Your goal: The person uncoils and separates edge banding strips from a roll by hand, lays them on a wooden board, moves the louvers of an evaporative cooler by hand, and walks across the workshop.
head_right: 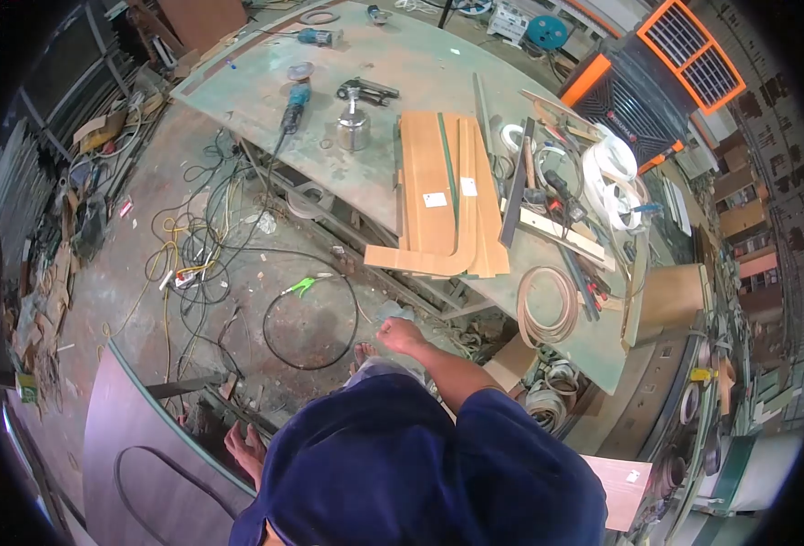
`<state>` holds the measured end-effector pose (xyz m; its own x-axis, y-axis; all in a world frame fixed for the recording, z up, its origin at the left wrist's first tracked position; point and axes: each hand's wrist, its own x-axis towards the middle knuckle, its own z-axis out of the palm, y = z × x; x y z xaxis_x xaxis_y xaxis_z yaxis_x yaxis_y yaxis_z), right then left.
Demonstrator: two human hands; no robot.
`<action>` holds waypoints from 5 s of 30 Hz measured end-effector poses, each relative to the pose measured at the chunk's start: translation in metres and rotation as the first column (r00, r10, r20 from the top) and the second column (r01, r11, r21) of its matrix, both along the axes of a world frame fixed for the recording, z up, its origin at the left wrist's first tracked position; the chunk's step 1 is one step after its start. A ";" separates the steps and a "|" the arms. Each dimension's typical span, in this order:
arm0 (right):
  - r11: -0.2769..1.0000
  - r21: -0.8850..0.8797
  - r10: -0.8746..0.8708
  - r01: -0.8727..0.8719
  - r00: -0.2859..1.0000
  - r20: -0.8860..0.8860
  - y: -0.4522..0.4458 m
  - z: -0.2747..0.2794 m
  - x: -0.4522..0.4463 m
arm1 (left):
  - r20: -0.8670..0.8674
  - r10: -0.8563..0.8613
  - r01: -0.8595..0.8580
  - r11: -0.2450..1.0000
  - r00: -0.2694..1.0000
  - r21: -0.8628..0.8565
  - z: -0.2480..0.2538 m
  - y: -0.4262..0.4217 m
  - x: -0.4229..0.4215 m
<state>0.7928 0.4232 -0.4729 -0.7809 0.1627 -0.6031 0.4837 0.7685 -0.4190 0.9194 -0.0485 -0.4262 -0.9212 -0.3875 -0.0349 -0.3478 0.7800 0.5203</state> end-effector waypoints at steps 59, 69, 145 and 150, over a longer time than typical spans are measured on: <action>0.050 -0.710 -0.995 0.702 0.100 0.028 0.476 0.058 -0.354 | 0.551 0.176 -0.472 0.752 0.816 0.459 0.074 0.164 -0.110; -0.081 -0.978 -0.947 0.192 0.292 0.136 0.434 0.124 -0.334 | 0.496 0.079 -0.349 0.804 0.865 0.481 0.046 0.157 -0.127; 0.631 -0.093 0.726 -0.770 0.629 -0.279 -0.175 0.115 -0.111 | -0.291 0.566 -0.633 0.731 0.771 -0.257 0.049 -0.018 0.098; 0.692 -0.034 0.684 -0.721 0.670 -0.290 -0.155 0.100 -0.155 | -0.307 0.446 -0.508 0.847 0.841 -0.161 0.059 -0.008 0.030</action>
<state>0.6380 0.2683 -0.3725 -0.7474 -0.5611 -0.3558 -0.3048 0.7654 -0.5668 0.9489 -0.0565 -0.3671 -0.5845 -0.7490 0.3120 -0.5904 0.6564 0.4696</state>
